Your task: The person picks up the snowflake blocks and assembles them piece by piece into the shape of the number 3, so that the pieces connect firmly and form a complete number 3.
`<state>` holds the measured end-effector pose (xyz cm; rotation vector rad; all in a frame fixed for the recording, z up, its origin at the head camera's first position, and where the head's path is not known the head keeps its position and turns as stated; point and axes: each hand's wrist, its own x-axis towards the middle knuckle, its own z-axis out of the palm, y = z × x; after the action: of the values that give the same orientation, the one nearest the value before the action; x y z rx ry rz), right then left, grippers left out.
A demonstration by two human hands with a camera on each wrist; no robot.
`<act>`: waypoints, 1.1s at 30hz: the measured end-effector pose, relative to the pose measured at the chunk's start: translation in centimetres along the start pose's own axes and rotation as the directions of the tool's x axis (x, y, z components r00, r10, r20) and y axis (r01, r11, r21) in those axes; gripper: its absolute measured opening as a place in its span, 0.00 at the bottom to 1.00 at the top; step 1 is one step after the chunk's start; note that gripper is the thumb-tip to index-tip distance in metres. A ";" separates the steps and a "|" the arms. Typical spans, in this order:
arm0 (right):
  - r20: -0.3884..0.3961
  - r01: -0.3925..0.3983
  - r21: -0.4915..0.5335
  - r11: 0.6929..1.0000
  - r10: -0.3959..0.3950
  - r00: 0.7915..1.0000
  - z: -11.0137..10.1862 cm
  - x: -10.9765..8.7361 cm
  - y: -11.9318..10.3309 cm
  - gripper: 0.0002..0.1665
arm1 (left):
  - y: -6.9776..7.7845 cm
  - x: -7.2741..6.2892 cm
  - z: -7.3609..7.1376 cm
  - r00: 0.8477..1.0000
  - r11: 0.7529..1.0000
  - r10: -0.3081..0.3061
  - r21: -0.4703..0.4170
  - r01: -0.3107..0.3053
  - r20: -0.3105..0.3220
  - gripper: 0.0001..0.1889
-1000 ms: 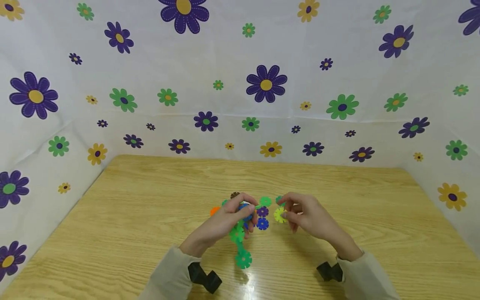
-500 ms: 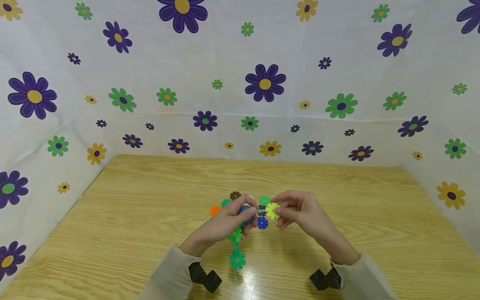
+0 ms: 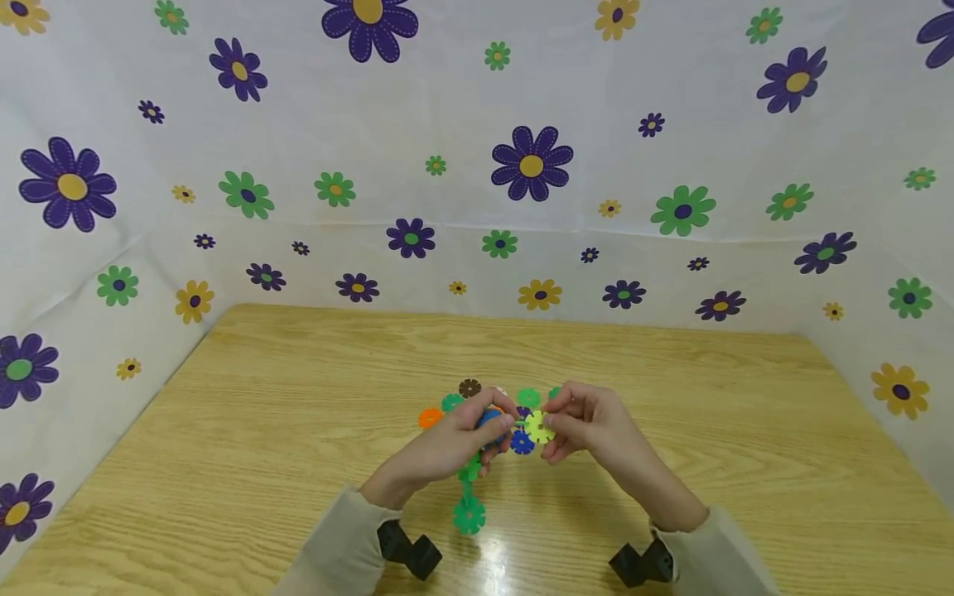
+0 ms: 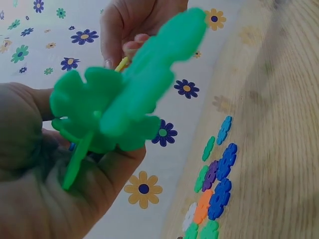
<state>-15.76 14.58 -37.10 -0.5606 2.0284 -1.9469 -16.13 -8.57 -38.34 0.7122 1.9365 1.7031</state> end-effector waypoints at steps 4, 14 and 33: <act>0.002 -0.013 -0.007 1.000 0.013 1.000 0.1 -0.2 -0.2 0.03 | 0.1 0.0 0.1 1.000 1.000 0.001 0.023 -0.001 0.005 0.08; -0.040 -0.022 0.017 1.000 0.023 0.999 1.0 -0.3 -0.3 0.03 | 0.3 -0.1 0.0 0.999 1.000 0.007 0.013 -0.008 0.053 0.07; 0.054 0.010 0.042 0.999 -0.012 0.998 0.7 -0.2 -0.2 0.06 | 0.1 -0.4 -0.3 0.990 0.999 -0.024 -0.028 0.029 0.140 0.06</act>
<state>-15.25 14.05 -36.93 -0.6091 1.9519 -1.9534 -16.01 -9.03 -38.16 0.7699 1.8136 1.6180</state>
